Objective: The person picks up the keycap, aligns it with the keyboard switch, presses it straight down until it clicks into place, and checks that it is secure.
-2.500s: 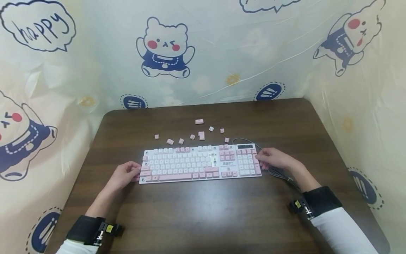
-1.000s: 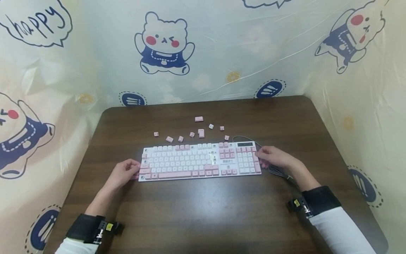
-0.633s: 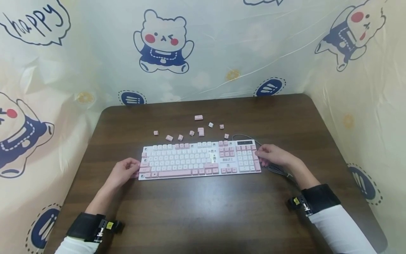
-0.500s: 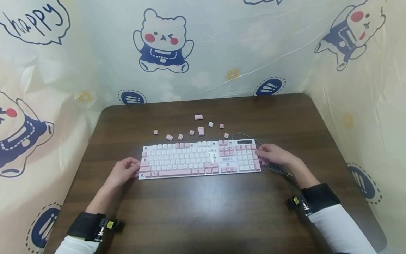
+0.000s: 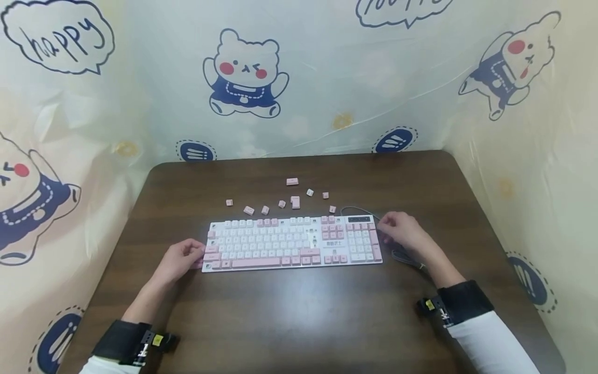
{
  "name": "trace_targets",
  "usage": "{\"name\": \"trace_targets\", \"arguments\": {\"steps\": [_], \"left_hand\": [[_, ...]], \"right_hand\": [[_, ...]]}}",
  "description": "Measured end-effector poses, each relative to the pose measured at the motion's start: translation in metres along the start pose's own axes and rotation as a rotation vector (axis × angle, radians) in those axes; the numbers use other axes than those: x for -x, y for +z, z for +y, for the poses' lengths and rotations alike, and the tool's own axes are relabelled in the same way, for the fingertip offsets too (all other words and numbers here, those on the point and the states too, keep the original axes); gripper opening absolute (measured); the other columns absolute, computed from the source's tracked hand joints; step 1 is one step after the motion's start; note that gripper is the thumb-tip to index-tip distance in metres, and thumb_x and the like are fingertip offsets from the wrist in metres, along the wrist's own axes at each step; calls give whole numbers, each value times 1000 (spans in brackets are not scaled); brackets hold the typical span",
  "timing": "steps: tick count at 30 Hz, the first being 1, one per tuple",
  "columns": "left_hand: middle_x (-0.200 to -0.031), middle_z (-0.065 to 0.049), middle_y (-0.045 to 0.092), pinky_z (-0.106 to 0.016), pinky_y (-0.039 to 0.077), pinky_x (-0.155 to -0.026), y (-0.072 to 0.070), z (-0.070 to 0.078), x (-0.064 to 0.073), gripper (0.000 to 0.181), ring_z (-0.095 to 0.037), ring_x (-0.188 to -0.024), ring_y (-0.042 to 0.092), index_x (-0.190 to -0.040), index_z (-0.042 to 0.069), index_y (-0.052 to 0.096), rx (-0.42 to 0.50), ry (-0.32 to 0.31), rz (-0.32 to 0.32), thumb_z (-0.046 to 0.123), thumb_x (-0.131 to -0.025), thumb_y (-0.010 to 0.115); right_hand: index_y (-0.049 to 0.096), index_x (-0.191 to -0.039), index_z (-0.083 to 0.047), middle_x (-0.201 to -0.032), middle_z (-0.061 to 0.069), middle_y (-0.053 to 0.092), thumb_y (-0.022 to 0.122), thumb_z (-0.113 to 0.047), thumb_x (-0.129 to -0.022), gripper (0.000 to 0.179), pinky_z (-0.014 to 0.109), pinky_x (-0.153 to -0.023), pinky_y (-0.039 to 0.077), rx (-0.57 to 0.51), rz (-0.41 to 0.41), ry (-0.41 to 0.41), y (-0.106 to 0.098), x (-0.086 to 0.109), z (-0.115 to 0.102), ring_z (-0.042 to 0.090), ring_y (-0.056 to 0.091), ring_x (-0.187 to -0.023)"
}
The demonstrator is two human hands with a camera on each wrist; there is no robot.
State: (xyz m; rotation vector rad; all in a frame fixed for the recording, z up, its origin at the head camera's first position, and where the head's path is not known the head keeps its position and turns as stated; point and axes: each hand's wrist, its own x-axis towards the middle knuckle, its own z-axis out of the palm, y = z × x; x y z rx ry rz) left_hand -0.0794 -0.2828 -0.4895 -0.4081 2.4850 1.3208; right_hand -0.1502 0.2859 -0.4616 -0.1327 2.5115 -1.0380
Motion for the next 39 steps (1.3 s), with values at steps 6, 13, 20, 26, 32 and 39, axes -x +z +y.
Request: {"name": "trace_targets", "arguments": {"steps": [6,13,20,26,32,39], "left_hand": [[-92,-10,66,-22,58,-67,-3,3,1,22,-13,-75,65,-116,-5,65,-4,14,-4,14,-105,62],[-91,-11,66,-22,58,-66,-8,4,4,22,-13,-74,65,-116,-6,65,-16,26,13,13,-105,62],[-91,-10,65,-22,58,-67,-6,0,5,22,-14,-74,65,-116,-5,65,-10,18,1,14,-105,62],[-90,-10,65,-22,58,-65,-8,2,5,22,-12,-73,65,-116,-7,65,-7,37,14,12,-105,62],[-90,-10,66,-23,58,-65,-5,2,4,21,-14,-74,65,-115,-6,64,4,31,10,12,-105,62],[-88,-10,66,-23,57,-65,-3,1,5,19,-15,-74,64,-112,-5,64,-6,27,-11,12,-105,62]], "right_hand": [[69,-119,-5,-106,13,72,64,-19,-104,22,44,-81,56,152,106,-146,0,-16,-36,28,65,-94],[71,-116,-4,-100,8,71,69,-12,-101,18,44,-82,57,298,51,-332,20,-61,-74,23,66,-90],[71,-115,-5,-98,6,70,72,-13,-99,18,39,-82,56,412,-15,-346,34,-88,-90,23,63,-89],[71,-117,-7,-102,7,71,72,-17,-100,20,40,-85,55,443,-48,-329,41,-96,-98,24,63,-92],[72,-113,-8,-100,5,71,69,-16,-101,14,38,-81,54,494,-89,-312,42,-103,-98,21,63,-87],[73,-109,-3,-93,9,69,67,-9,-100,12,38,-77,55,668,-85,-319,46,-101,-99,22,62,-82]]}}
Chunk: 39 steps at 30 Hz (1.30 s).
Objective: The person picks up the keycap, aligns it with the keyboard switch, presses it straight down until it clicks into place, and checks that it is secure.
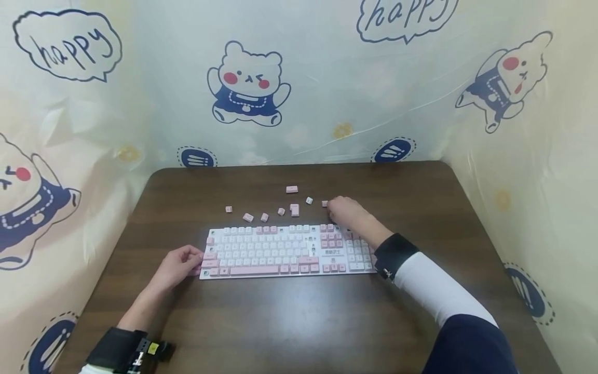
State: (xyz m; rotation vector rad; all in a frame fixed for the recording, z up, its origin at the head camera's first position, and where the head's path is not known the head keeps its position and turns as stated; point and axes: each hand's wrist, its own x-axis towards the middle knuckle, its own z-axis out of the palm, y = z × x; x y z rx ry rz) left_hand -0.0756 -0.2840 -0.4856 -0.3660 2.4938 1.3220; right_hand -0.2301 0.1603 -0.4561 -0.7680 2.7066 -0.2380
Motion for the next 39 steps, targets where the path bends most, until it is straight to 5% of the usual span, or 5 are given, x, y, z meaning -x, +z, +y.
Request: {"name": "trace_targets", "arguments": {"steps": [8,18,22,29,39], "left_hand": [[-89,-11,66,-23,57,-66,-2,0,0,18,-16,-75,64,-111,-5,64,4,-11,-14,12,-105,61],[-92,-12,66,-24,57,-67,-3,2,1,18,-19,-77,63,-113,-4,64,-3,-16,-12,13,-106,60],[-93,-12,66,-25,57,-68,-4,0,3,19,-19,-79,63,-113,-3,64,-2,-19,-18,14,-106,60],[-92,-12,66,-25,57,-67,-9,-4,6,19,-19,-77,63,-112,-3,64,-25,-35,-14,15,-106,61],[-86,-9,66,-23,57,-64,-2,-3,3,17,-14,-73,64,-109,-6,65,4,18,-6,11,-104,63]], "right_hand": [[74,-108,1,-96,15,69,69,-5,-98,13,40,-80,59,212,41,-2,5,0,-7,25,63,-82],[77,-116,-1,-97,9,61,66,-9,-102,19,37,-77,52,-97,138,-14,11,5,7,22,57,-85],[72,-126,-2,-106,8,66,68,-12,-101,26,39,-83,55,-202,151,-10,12,20,9,22,61,-92],[72,-115,-8,-101,1,69,73,-12,-98,17,39,-84,56,-345,171,-61,5,56,-4,18,64,-93],[73,-115,-13,-97,-8,68,77,-15,-95,21,30,-81,55,-312,96,-142,15,102,-19,10,60,-88]]}}
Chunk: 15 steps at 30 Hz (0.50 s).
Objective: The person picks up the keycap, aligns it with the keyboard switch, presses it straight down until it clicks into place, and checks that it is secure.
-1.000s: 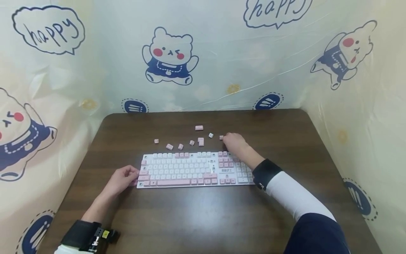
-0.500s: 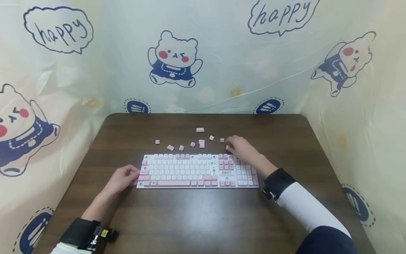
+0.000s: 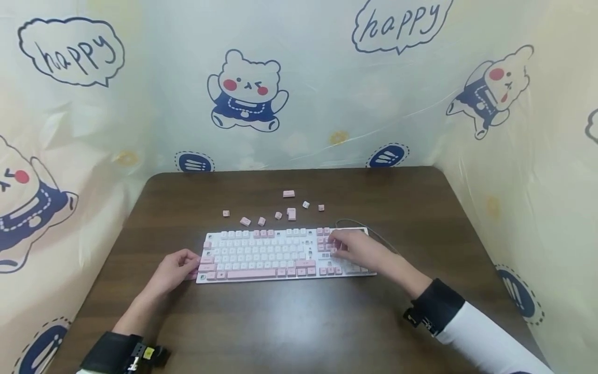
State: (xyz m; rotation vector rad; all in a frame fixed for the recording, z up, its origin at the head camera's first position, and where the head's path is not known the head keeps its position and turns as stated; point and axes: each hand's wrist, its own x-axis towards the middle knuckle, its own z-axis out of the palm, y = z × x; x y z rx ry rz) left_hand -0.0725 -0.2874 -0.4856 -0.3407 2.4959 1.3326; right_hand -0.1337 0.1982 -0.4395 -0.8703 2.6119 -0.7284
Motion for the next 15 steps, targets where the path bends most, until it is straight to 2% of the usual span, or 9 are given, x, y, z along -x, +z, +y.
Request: {"name": "trace_targets", "arguments": {"steps": [8,15], "left_hand": [[-87,-10,66,-23,57,-65,-2,3,0,18,-16,-74,64,-110,-5,64,-23,-5,9,12,-105,62],[-89,-10,67,-23,57,-66,1,1,1,19,-16,-75,64,-112,-5,64,-10,-19,-4,13,-105,62]], "right_hand": [[76,-121,-12,-113,0,74,74,-17,-98,24,36,-89,58,14,-10,-127,14,9,0,13,66,-98],[78,-110,-9,-101,-1,71,77,-12,-95,15,32,-81,58,50,64,-179,27,10,-4,11,63,-89]]}}
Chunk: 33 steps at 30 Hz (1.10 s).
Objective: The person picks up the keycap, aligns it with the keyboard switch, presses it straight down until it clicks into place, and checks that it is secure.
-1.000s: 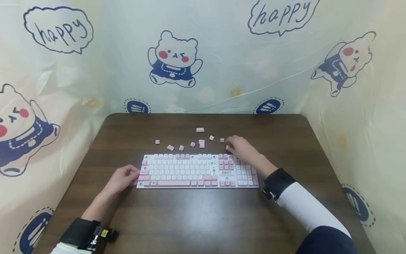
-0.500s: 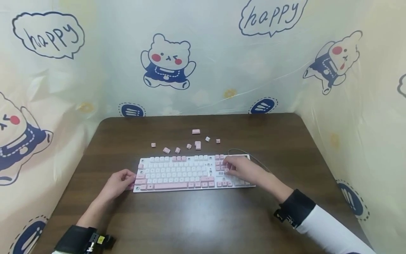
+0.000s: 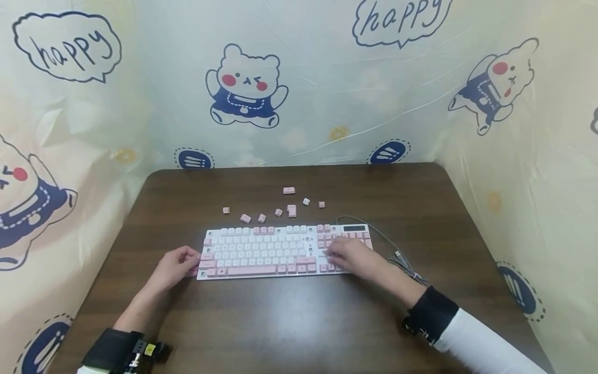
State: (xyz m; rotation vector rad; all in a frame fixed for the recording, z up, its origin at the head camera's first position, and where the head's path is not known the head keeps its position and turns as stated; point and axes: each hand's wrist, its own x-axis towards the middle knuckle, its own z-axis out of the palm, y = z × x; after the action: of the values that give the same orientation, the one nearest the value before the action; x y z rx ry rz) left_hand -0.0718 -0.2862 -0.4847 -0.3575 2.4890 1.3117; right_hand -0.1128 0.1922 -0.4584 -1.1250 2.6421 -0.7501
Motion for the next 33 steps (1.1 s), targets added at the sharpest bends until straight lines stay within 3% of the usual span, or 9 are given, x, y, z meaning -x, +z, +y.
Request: {"name": "trace_targets", "arguments": {"steps": [5,12,18,33], "left_hand": [[-89,-10,67,-23,58,-66,-1,0,0,20,-16,-75,64,-113,-6,64,13,2,-1,13,-105,62],[-90,-11,66,-23,57,-66,-1,0,-1,20,-16,-76,64,-114,-5,64,3,-5,1,13,-106,61],[-91,-11,66,-23,57,-66,0,-1,-2,20,-16,-76,64,-114,-5,64,7,0,-1,12,-106,60],[-89,-10,66,-22,57,-66,1,0,-2,21,-14,-74,65,-114,-5,65,8,-12,23,14,-105,62]], "right_hand": [[77,-108,-7,-98,0,67,77,-9,-94,14,33,-81,57,51,56,-6,9,1,-3,13,62,-89],[77,-107,-7,-100,1,66,79,-9,-92,15,32,-80,57,36,116,10,14,4,-1,14,61,-90],[76,-109,-11,-101,-2,72,79,-13,-93,16,38,-89,58,23,106,10,14,6,-2,14,66,-96],[78,-106,-11,-100,-3,72,77,-8,-94,13,38,-86,58,-28,82,23,11,4,1,13,66,-92]]}}
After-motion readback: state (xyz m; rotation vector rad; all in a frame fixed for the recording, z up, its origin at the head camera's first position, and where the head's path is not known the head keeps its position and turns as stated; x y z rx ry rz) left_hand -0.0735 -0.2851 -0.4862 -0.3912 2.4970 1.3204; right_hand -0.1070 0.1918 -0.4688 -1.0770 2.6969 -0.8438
